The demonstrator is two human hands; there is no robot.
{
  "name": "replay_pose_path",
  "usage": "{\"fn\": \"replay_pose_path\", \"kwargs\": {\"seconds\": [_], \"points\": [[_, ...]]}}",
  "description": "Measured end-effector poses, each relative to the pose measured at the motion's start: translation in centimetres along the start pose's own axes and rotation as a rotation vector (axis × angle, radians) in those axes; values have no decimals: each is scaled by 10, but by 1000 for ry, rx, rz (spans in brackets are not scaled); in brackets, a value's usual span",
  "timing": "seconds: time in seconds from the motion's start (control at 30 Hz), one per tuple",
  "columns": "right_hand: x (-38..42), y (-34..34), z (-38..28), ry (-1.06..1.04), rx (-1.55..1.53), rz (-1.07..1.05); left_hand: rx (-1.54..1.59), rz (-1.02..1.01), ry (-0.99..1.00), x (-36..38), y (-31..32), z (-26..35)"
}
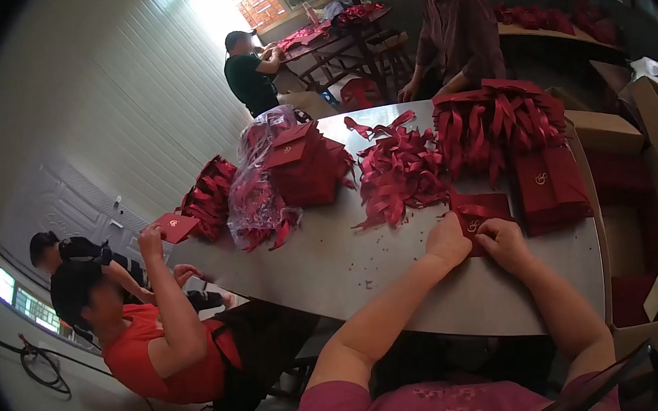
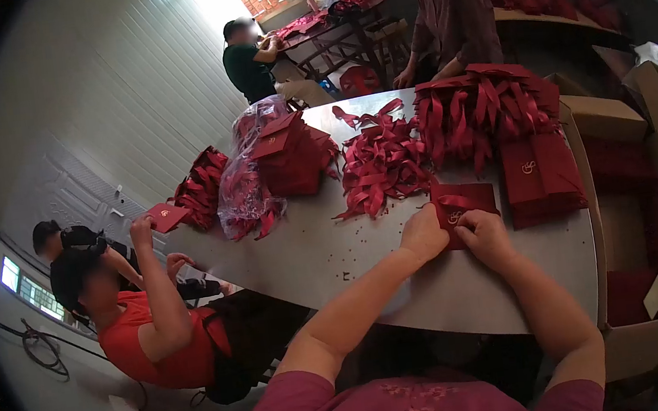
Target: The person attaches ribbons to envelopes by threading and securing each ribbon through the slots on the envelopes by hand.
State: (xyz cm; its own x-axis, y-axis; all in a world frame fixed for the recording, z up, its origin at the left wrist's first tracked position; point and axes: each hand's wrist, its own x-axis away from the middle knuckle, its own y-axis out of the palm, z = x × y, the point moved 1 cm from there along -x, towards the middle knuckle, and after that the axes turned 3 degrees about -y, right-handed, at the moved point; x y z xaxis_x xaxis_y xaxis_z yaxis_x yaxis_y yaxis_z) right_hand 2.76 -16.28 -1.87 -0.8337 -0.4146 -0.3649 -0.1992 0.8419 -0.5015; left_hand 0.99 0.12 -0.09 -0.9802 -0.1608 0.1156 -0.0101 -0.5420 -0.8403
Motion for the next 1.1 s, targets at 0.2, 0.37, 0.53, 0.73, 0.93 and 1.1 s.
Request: {"fn": "replay_pose_path", "kwargs": {"seconds": [0.2, 0.37, 0.53, 0.73, 0.93, 1.1], "points": [[-4, 0, 4, 10, -7, 4, 5, 87, -24, 1, 1, 2], [-3, -1, 3, 0, -8, 23, 304, 58, 26, -7, -4, -14], [-4, -3, 2, 41, -29, 1, 805, -85, -68, -12, 0, -20], [-11, 0, 1, -1, -93, 35, 1072, -340, -137, -15, -9, -26], [-2, -4, 10, 40, -74, 27, 1264, -528, -290, -13, -17, -34], [0, -4, 3, 111, -116, -25, 1306, -558, -326, -8, -22, -34]]}}
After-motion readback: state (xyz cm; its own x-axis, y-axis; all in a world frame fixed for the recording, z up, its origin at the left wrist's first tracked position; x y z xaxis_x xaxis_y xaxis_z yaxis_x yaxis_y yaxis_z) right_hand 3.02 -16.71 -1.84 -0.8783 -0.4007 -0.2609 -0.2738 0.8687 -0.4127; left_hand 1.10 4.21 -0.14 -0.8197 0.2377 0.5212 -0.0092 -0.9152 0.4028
